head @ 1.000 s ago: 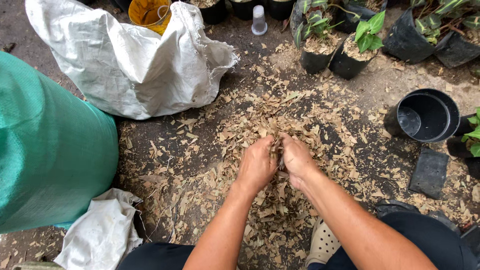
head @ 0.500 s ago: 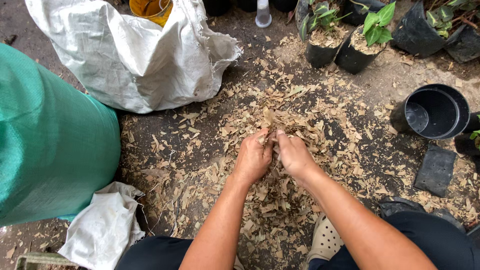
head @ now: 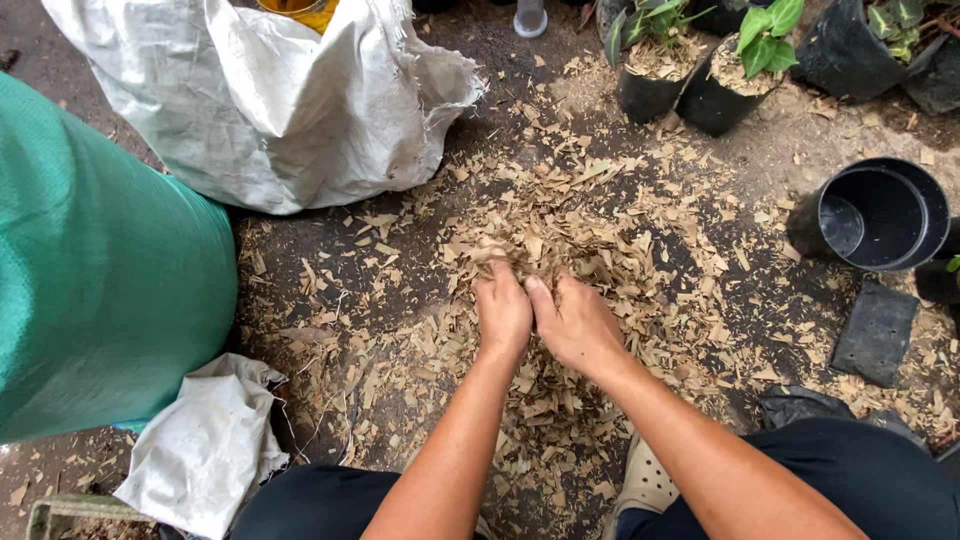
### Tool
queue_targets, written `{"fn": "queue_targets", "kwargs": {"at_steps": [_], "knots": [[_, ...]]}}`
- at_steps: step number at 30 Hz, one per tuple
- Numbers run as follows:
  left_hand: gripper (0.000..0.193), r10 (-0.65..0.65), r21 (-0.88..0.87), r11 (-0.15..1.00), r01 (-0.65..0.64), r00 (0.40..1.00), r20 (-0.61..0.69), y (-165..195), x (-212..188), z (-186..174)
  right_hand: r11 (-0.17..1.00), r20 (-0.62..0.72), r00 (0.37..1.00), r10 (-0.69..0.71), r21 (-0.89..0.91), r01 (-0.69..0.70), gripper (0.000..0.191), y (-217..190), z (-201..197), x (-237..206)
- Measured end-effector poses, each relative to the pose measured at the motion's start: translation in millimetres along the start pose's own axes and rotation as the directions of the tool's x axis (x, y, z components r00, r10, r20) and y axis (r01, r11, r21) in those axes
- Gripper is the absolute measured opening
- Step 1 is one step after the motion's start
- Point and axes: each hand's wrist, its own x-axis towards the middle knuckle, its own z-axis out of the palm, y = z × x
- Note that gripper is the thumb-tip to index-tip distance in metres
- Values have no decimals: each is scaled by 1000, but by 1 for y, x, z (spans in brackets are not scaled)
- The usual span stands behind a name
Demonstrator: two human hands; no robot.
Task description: The person sits on the ground at a plant nursery and breaks apart clumps of dried bark chips by hand, crumbling larger pieces into smaller fragments and gathering them into a pile on the ground next to sacks and potted plants.
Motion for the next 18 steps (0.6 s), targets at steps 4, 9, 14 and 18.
{"fn": "queue_targets", "kwargs": {"at_steps": [4,9,14,18], "knots": [[56,36,237,969,-65,992,125,8,-1,-4,990,230,965,122,-93,-103,43,-5,-7,10],[51,-117,490,862,-129,890,440,28,4,-24,913,401,916,31,-385,137,39,-3,-31,18],[41,-57,496,858,-132,935,349,0,21,-27,838,341,921,186,-545,32,36,-2,-33,16],[44,104,431,888,-159,983,149,-59,35,-32,904,264,917,298,-388,-181,55,16,-27,23]]}}
